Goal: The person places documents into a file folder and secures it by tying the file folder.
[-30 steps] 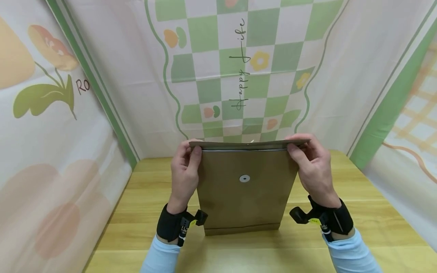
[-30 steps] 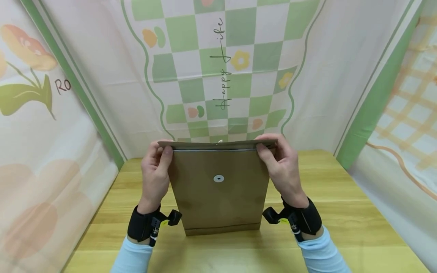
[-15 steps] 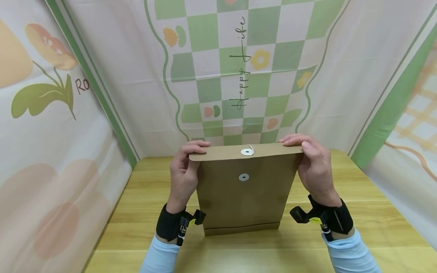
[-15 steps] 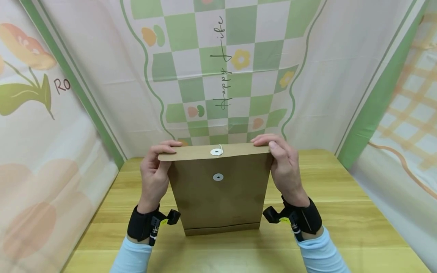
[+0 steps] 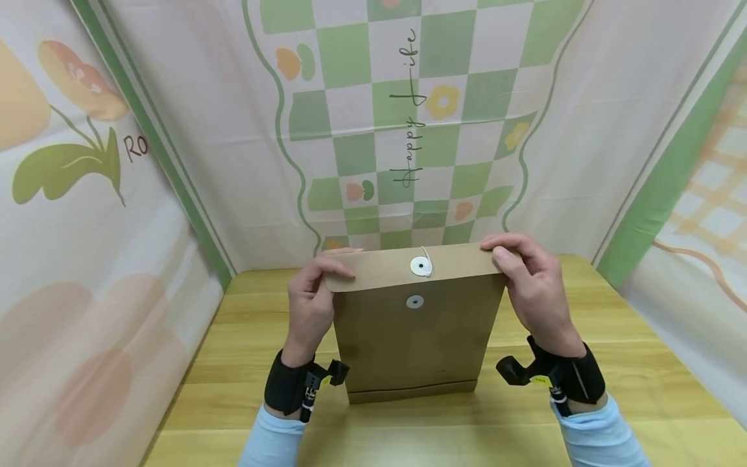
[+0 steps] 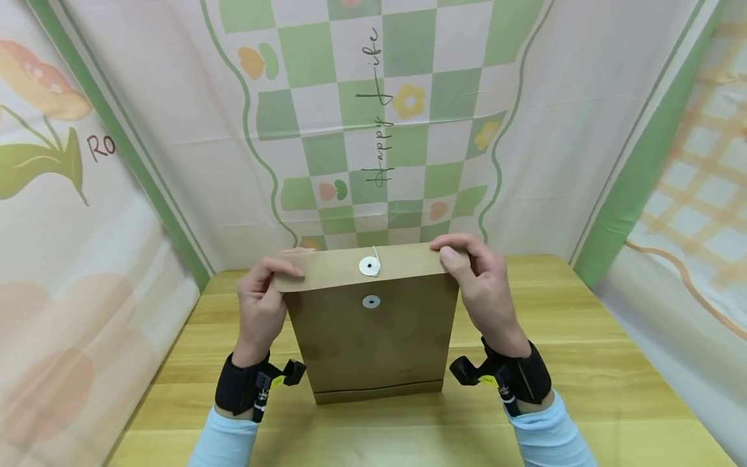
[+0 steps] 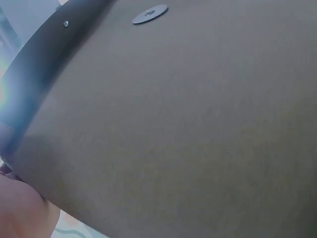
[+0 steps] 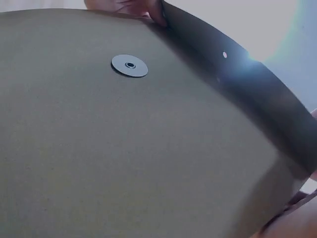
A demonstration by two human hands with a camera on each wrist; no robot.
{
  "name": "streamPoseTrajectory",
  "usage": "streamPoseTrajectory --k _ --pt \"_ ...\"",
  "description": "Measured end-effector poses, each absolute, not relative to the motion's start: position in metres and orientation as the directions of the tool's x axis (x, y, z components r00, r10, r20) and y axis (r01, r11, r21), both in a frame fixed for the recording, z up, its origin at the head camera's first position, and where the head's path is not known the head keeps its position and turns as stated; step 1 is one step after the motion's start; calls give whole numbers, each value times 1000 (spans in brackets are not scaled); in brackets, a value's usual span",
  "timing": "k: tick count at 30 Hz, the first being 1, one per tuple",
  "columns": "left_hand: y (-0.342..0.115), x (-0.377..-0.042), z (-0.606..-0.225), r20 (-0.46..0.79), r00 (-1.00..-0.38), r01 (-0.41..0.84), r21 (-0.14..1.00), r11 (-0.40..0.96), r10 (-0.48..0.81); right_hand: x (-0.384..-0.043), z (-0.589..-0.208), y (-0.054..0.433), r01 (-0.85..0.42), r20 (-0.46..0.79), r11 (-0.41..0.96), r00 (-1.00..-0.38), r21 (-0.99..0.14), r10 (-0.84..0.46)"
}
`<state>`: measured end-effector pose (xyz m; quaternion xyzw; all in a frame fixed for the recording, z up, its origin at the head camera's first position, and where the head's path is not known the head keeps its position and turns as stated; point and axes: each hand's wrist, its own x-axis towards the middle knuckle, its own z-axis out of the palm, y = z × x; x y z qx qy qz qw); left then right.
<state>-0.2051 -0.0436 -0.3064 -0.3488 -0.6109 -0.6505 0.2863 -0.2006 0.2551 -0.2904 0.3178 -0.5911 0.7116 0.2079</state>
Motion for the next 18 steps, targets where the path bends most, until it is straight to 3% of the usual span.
streamPoseTrajectory --k 4,12,18 --pt "-46 -204 -307 796 -602 794 605 -54 63 -199 -292 256 -690 695 -86 -716 -718 -61" --pt "-51 -202 -309 790 -609 775 613 -154 77 -207 -303 256 -769 783 -149 -612 -622 -114" --pt "-49 -201 -311 750 -661 750 661 18 33 -209 -305 256 -780 792 -137 -604 -611 -94"
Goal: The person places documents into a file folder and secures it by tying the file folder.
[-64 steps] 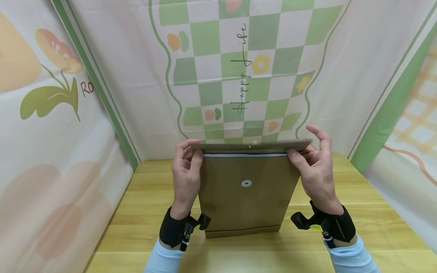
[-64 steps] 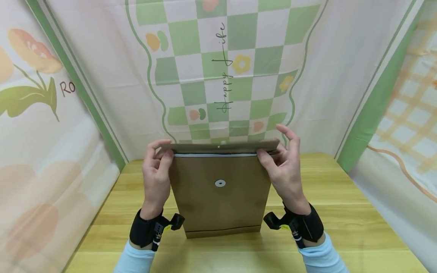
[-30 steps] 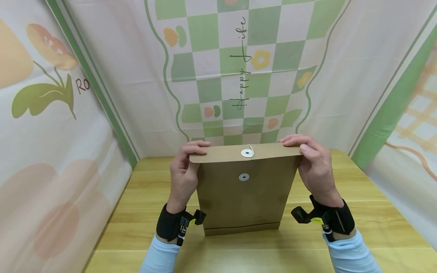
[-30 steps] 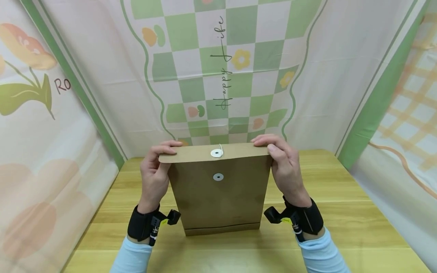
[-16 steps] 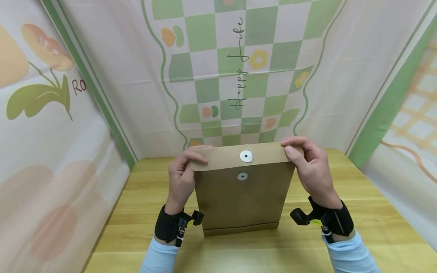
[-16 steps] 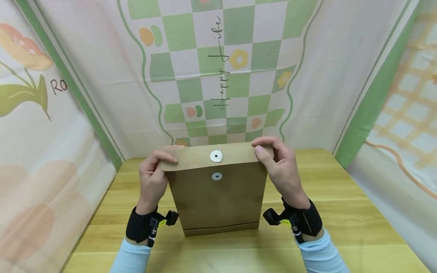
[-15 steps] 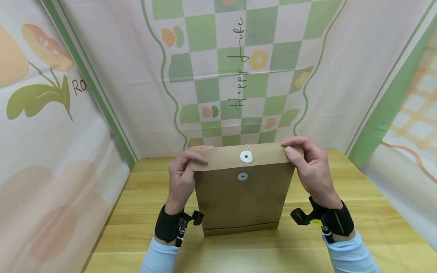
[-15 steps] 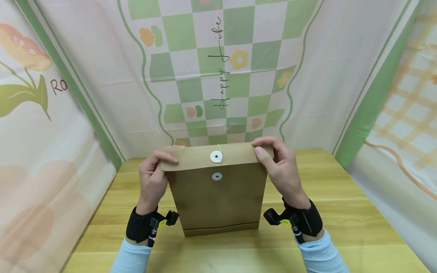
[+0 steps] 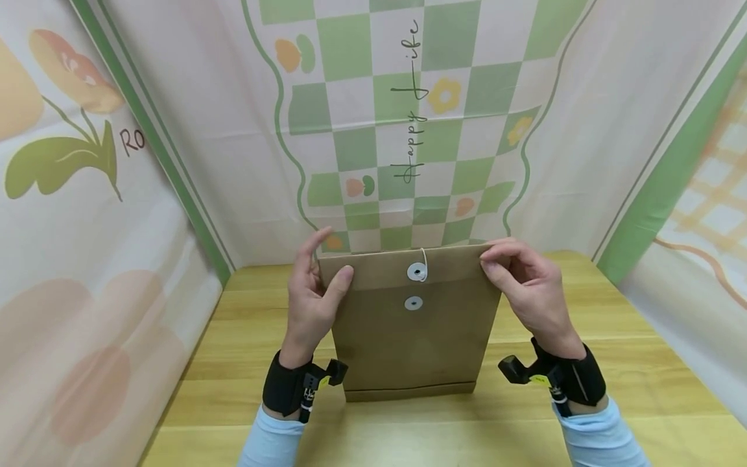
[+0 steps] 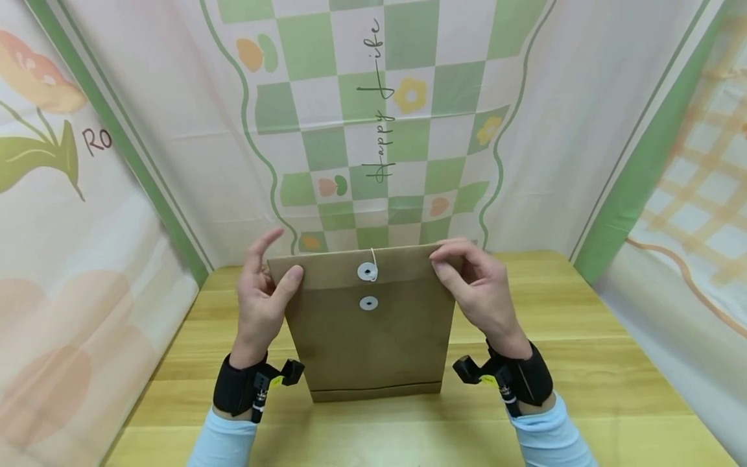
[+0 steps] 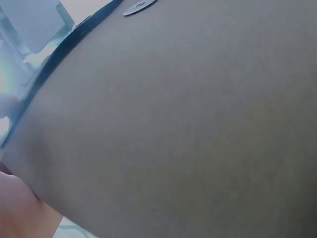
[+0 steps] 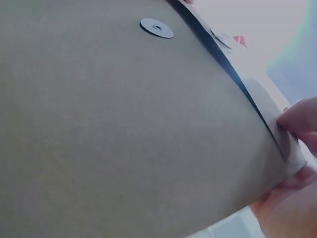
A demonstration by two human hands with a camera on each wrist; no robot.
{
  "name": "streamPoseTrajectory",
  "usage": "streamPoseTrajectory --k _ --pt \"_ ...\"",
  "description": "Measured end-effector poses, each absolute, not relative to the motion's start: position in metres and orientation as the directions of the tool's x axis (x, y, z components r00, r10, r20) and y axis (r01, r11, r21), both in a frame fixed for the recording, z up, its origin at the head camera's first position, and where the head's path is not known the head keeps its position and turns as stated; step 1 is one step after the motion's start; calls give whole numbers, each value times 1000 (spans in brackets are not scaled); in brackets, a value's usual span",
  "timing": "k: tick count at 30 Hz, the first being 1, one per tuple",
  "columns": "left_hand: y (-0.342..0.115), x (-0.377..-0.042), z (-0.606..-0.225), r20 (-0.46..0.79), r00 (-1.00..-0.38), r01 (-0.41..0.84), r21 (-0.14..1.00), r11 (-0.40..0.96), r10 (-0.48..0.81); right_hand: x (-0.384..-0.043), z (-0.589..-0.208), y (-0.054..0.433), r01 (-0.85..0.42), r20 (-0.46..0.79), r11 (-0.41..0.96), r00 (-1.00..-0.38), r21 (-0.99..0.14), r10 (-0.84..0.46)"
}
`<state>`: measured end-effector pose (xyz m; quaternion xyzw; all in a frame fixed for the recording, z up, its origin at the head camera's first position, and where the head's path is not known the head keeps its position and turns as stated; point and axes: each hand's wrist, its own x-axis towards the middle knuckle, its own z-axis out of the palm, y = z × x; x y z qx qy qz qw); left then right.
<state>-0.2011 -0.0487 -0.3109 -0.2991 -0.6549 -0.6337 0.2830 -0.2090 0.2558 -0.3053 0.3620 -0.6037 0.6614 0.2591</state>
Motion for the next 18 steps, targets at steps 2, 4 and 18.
streamPoseTrajectory --k 2,4,18 --pt "-47 -200 -311 745 -666 746 663 58 37 -209 -304 254 -811 813 -52 -580 -583 -52" --pt "-45 -199 -311 748 -663 748 659 72 37 -211 -302 249 -853 862 140 -507 -502 2" --pt "-31 -196 -315 833 -553 832 551 54 28 -205 -311 215 -833 944 502 -317 -233 -87"
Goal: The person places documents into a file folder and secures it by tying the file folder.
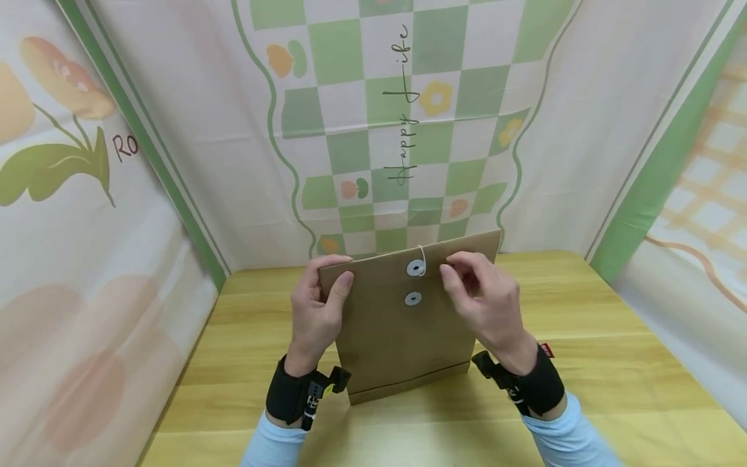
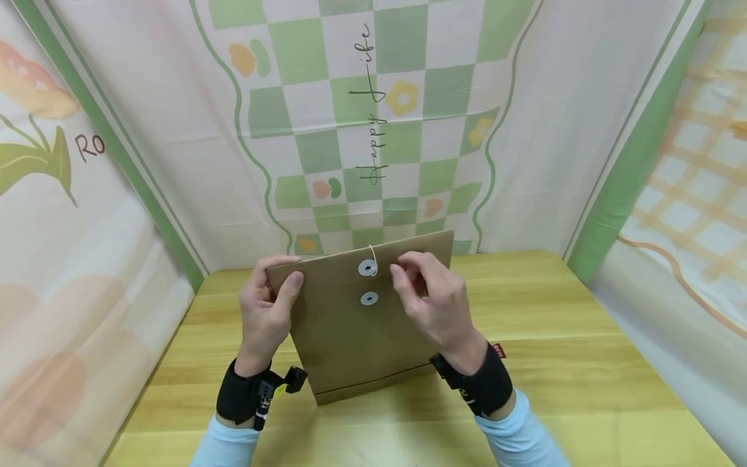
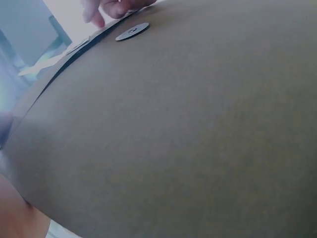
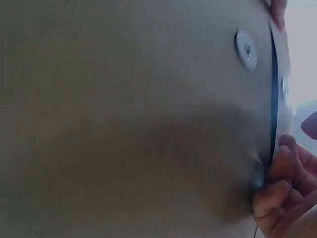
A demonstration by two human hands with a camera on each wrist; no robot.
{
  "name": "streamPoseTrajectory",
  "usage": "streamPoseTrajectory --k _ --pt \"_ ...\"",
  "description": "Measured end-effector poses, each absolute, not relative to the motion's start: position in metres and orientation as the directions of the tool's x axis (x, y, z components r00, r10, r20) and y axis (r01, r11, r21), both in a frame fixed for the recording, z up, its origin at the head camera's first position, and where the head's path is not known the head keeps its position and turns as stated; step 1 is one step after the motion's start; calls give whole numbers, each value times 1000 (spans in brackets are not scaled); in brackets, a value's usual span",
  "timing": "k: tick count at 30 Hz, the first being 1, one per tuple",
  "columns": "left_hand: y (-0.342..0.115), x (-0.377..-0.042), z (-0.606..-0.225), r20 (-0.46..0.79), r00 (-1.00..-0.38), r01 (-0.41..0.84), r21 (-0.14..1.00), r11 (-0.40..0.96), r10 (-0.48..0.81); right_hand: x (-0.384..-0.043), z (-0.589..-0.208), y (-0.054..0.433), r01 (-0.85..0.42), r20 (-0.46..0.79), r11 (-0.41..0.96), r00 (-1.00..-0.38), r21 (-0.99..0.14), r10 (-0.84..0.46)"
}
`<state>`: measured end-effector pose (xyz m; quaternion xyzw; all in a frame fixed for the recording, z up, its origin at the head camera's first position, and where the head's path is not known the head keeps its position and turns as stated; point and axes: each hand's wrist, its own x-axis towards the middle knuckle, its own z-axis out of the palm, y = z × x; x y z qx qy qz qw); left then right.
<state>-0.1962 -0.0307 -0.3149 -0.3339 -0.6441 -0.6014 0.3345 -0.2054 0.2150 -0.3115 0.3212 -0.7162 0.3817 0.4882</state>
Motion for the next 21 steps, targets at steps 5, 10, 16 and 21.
streamPoseTrajectory --k 5,10,16,21 --pt "-26 -196 -317 856 -516 856 515 47 33 -198 -308 198 -843 919 421 -392 -335 -52" --pt "-22 -194 -317 868 -496 868 494 55 29 -193 -306 185 -828 868 336 -493 -449 -54" --pt "-20 -194 -316 867 -497 866 494 71 29 -187 -319 175 -790 782 146 -612 -596 -121" --pt "-22 -195 -317 863 -504 860 501 97 16 -187 -335 170 -770 764 49 -638 -637 -100"
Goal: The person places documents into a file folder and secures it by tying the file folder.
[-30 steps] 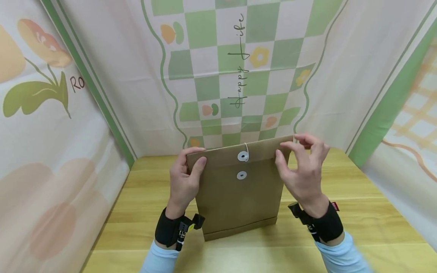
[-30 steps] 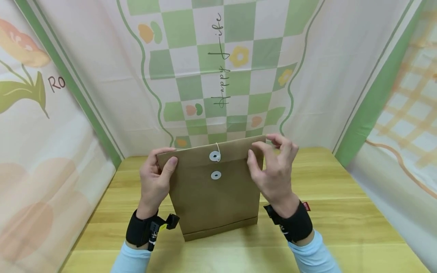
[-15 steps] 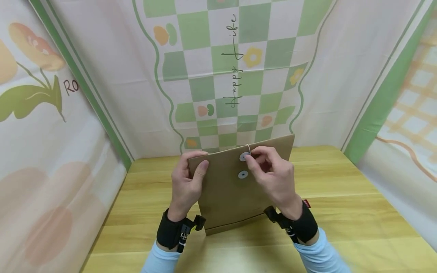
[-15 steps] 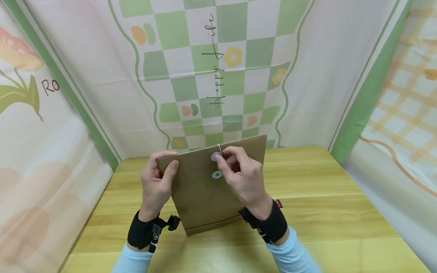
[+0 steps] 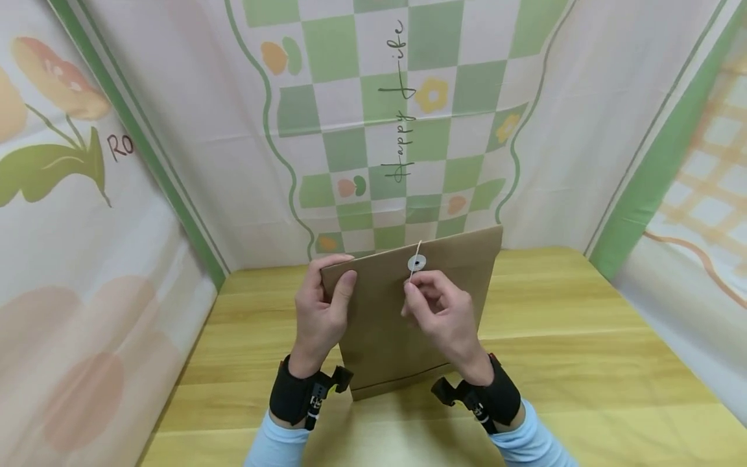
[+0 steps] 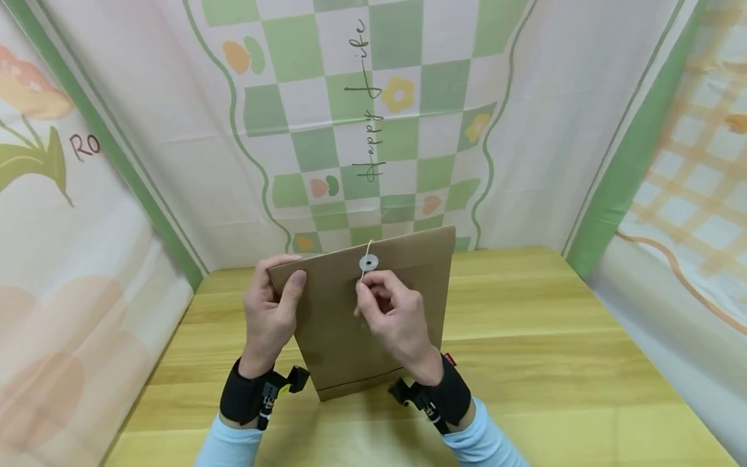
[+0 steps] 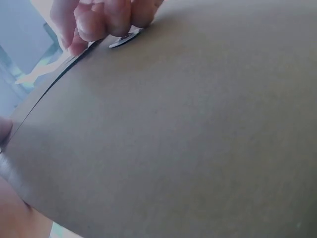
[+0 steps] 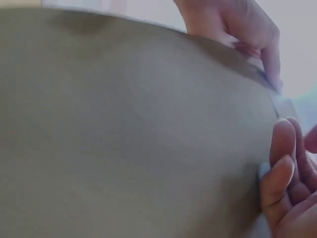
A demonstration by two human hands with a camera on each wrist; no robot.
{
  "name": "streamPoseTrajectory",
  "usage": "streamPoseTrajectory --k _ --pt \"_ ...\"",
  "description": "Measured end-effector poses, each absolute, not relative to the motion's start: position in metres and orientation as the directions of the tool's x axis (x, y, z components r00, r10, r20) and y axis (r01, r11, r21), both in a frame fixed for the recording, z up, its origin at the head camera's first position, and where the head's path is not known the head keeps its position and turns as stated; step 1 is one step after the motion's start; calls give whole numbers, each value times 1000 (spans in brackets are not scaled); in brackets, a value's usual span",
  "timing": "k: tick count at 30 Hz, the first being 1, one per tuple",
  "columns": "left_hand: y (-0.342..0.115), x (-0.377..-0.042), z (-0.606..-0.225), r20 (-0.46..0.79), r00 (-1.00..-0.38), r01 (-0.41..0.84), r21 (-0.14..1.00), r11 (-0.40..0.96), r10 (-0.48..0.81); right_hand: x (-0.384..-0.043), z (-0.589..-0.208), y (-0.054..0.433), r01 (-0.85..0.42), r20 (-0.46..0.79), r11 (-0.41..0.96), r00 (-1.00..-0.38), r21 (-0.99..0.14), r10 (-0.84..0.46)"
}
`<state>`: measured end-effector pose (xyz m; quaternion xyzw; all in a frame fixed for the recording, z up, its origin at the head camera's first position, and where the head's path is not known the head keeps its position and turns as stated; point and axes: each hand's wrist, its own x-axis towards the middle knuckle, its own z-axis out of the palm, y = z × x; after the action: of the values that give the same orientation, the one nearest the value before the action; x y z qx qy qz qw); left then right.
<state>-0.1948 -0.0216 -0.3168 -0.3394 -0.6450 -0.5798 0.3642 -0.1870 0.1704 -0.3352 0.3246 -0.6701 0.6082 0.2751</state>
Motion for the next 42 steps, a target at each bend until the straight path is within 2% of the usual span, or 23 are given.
streamPoseTrajectory --k 6,13,18,23,30,34,39,42 --pt "-24 -194 -318 851 -525 848 522 89 13 -187 -353 167 -753 769 -174 -638 -634 -40" --pt "-25 -190 -322 709 -693 719 692 55 131 -180 -370 161 -595 677 -429 -734 -680 -55" --pt "-27 -186 -325 605 -765 623 782 14 221 -173 -378 157 -479 624 -533 -772 -697 -123" --pt "-26 -182 -331 538 -801 556 831 -9 263 -164 -385 155 -452 613 -567 -780 -689 -124" --pt "-22 -178 -334 573 -787 597 801 47 228 -156 -392 163 -446 609 -574 -784 -687 -119" --pt "-22 -177 -333 544 -805 567 822 40 235 -156 -392 168 -442 604 -561 -786 -700 -134" --pt "-23 -176 -332 504 -825 525 851 14 255 -153 -390 173 -430 574 -513 -803 -743 -158" --pt "-23 -176 -331 496 -825 515 857 -1 270 -149 -386 176 -467 574 -438 -806 -768 -147"
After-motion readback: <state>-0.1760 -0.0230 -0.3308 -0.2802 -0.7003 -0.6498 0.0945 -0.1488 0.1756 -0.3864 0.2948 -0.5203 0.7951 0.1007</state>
